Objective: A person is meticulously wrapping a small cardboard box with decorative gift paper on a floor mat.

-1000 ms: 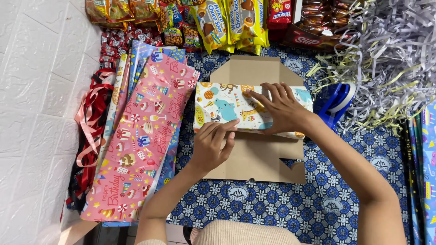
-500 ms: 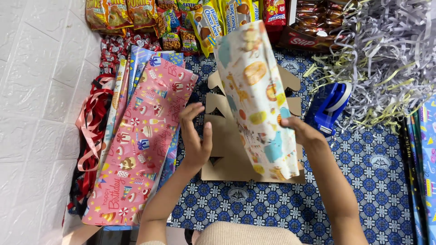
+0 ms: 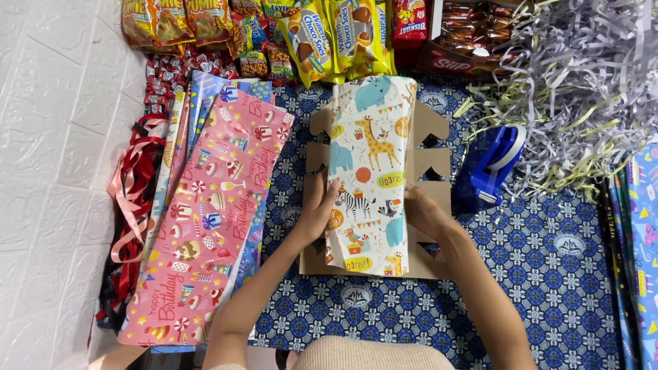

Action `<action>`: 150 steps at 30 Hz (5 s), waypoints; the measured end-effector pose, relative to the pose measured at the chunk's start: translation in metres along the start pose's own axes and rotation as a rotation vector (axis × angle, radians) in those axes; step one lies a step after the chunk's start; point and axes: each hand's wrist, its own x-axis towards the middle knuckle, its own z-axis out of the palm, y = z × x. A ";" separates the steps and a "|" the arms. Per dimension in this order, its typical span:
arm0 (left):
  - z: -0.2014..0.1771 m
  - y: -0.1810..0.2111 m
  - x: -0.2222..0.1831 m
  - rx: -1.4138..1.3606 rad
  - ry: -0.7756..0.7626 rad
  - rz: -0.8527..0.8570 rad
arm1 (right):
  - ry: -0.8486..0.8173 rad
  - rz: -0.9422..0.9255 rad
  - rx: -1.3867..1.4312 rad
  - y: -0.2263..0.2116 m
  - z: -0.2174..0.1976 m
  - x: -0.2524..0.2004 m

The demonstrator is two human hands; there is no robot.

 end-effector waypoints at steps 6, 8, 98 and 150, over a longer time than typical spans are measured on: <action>-0.011 -0.039 0.017 0.144 -0.007 -0.057 | 0.223 -0.173 -0.318 -0.060 0.068 -0.042; -0.009 -0.018 0.012 0.175 -0.023 -0.040 | 0.252 -0.221 -0.351 -0.044 0.059 -0.036; 0.034 0.000 -0.101 0.363 -0.520 0.226 | 0.278 -0.793 -1.123 -0.189 0.069 0.002; -0.011 -0.093 -0.032 0.541 0.058 0.380 | 0.273 -0.597 -0.876 -0.005 0.060 -0.083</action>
